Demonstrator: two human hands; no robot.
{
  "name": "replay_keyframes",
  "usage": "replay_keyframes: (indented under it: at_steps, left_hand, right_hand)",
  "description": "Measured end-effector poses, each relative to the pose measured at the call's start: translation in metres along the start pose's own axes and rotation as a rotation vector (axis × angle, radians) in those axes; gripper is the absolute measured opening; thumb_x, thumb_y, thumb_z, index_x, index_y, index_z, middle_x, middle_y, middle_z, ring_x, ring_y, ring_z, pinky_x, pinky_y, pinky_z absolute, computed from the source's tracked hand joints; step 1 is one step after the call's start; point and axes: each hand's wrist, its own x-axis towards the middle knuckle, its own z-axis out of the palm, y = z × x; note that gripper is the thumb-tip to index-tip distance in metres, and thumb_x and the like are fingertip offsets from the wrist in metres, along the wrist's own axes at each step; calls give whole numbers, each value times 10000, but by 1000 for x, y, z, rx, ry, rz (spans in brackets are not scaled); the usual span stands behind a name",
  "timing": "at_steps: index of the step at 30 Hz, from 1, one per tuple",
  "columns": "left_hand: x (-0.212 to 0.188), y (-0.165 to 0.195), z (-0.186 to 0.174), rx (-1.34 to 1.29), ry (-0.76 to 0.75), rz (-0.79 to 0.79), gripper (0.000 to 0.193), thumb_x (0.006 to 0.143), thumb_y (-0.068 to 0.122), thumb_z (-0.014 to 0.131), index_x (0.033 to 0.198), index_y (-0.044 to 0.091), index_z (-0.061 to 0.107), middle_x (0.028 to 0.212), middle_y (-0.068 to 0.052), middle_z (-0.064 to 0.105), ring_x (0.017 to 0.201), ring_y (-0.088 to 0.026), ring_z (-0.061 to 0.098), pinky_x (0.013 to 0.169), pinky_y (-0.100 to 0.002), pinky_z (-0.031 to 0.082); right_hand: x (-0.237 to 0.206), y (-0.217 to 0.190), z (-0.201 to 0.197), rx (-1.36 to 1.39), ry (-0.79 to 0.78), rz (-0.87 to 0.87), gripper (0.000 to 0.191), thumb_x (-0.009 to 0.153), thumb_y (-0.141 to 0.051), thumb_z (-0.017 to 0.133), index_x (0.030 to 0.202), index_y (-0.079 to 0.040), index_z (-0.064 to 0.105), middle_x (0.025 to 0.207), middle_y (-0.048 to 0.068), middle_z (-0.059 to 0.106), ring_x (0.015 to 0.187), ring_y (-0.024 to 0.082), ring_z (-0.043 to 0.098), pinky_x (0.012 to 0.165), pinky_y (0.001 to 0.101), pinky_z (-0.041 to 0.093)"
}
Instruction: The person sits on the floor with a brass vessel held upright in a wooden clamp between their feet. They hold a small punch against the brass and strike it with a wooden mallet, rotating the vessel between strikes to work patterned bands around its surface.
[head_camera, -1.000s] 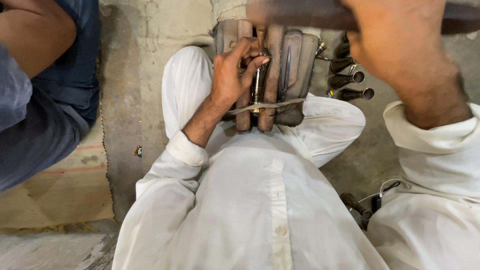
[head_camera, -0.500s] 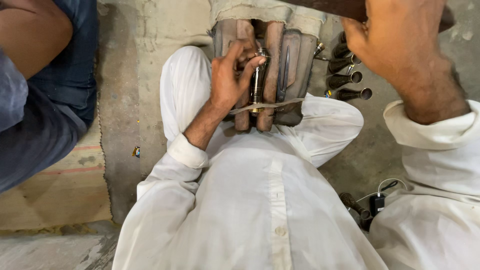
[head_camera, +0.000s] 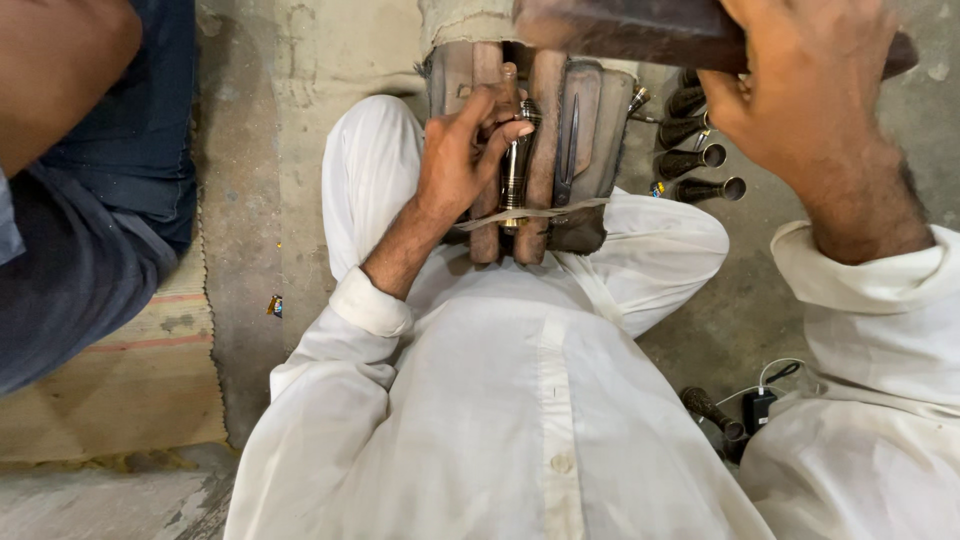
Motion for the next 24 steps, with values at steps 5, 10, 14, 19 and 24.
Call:
replay_keyframes:
  at_steps: [5,10,14,19,24]
  left_hand:
    - [5,7,-3,107,-27,159,246,1009,194,781,1178,89,636,954,-91,785,783,-201,787,641,-341,603]
    - [22,14,-8,203,-205,113,294,970,215,814,1177,70,665,765,-152,709,618,-326,678,558,-427,514]
    - [39,19,-9,192,-304,160,326,927,218,807,1182,78,658,748,-151,695,635,-321,693,578,-434,512]
    - [44,21,-12,205,-372,207,335,914,232,793,1180,82,654,797,-129,725,692,-323,716,595,-434,520]
    - [50,23,-13,263,-453,220,320,909,236,789,1176,97,682,764,-139,718,666,-354,696,595,-462,512]
  right_hand:
    - [-11,-1,-9,-24,-25,9,361,805,-85,752,1152,-125,661,989,44,664,892,255,655,772,374,450]
    - [-21,1,-8,-31,-69,33,304,875,-99,797,1135,-131,643,970,25,698,856,228,681,746,358,460]
    - [-31,4,-3,194,-263,324,301,956,-99,804,1230,-110,677,876,116,674,775,327,660,733,443,474]
    - [-47,-5,7,249,-157,358,306,918,-108,819,1180,-63,667,860,121,687,787,317,685,686,414,486]
    - [-58,-10,15,232,-170,350,368,853,-74,820,1186,-69,664,884,140,699,780,335,685,703,422,494]
